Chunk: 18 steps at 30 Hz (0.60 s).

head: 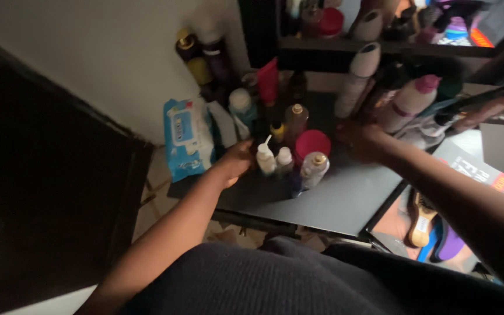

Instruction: The person rearranges several bottles and containers on a vanity table, then uses a wipe to clean the bristles of two hairbrushes. The person wipes each brush thoroughly and places them back on the table.

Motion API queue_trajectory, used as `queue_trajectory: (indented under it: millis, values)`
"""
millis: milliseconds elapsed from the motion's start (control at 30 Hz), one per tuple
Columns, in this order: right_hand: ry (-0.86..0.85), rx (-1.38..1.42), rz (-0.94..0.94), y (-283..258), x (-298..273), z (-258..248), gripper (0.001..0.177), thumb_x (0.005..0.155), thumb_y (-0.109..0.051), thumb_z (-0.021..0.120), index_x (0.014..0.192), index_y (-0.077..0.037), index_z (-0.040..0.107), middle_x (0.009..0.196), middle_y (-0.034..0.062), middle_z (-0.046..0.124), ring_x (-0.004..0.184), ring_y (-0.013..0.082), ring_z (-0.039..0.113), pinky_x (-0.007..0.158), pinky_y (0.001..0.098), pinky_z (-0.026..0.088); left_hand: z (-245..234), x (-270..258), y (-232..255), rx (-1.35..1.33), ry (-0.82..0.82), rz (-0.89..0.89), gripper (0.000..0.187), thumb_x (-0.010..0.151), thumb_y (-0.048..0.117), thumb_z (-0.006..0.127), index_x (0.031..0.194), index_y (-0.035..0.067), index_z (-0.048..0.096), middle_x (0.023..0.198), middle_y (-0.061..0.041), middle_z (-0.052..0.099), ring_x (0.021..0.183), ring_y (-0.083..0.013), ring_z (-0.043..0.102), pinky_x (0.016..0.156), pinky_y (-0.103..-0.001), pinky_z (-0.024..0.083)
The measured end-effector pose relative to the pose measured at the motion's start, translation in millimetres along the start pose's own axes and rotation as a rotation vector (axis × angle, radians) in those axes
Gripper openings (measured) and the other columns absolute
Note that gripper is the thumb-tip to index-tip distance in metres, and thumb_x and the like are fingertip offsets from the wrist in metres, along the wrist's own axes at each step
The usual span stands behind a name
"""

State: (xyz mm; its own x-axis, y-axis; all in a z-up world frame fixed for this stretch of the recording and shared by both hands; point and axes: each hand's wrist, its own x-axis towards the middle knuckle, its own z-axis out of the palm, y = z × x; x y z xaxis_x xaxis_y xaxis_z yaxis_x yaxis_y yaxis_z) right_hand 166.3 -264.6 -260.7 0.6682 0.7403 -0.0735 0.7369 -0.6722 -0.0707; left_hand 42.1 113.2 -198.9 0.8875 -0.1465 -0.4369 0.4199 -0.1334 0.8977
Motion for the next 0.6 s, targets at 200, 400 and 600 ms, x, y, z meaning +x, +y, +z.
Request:
queue_trajectory:
  millis: [200, 400, 600]
  values:
    - [-0.149, 0.338, 0.355, -37, -74, -49, 0.062, 0.084, -0.012, 0.064, 0.146, -0.014, 0.053, 0.137, 0.0165, 0.063, 0.124, 0.0379, 0.062, 0.104, 0.0471, 0.051, 0, 34, -7, -0.109, -0.108, 0.080, 0.053, 0.088, 0.009, 0.069, 0.139, 0.006, 0.055, 0.123, -0.009, 0.068, 0.111, -0.0207, 0.066, 0.093, -0.037, 0.053]
    - [0.233, 0.355, 0.290, -88, -97, -97, 0.057, 0.082, -0.011, 0.067, 0.138, -0.007, 0.055, 0.143, 0.0258, 0.052, 0.113, 0.0474, 0.060, 0.091, 0.0513, 0.051, 14, 73, 9, -0.255, -0.058, -0.144, 0.054, 0.088, 0.007, 0.059, 0.140, 0.018, 0.051, 0.117, -0.010, 0.070, 0.095, -0.0227, 0.071, 0.078, -0.037, 0.059]
    - [0.387, 0.591, 0.399, -129, -79, -125, 0.038, 0.090, -0.018, 0.070, 0.127, -0.011, 0.065, 0.107, 0.0194, 0.071, 0.097, 0.0404, 0.069, 0.081, 0.0471, 0.056, 16, 88, 16, -0.082, -0.167, -0.029, 0.050, 0.090, 0.002, 0.059, 0.138, 0.010, 0.054, 0.112, -0.016, 0.066, 0.096, -0.0265, 0.067, 0.077, -0.038, 0.057]
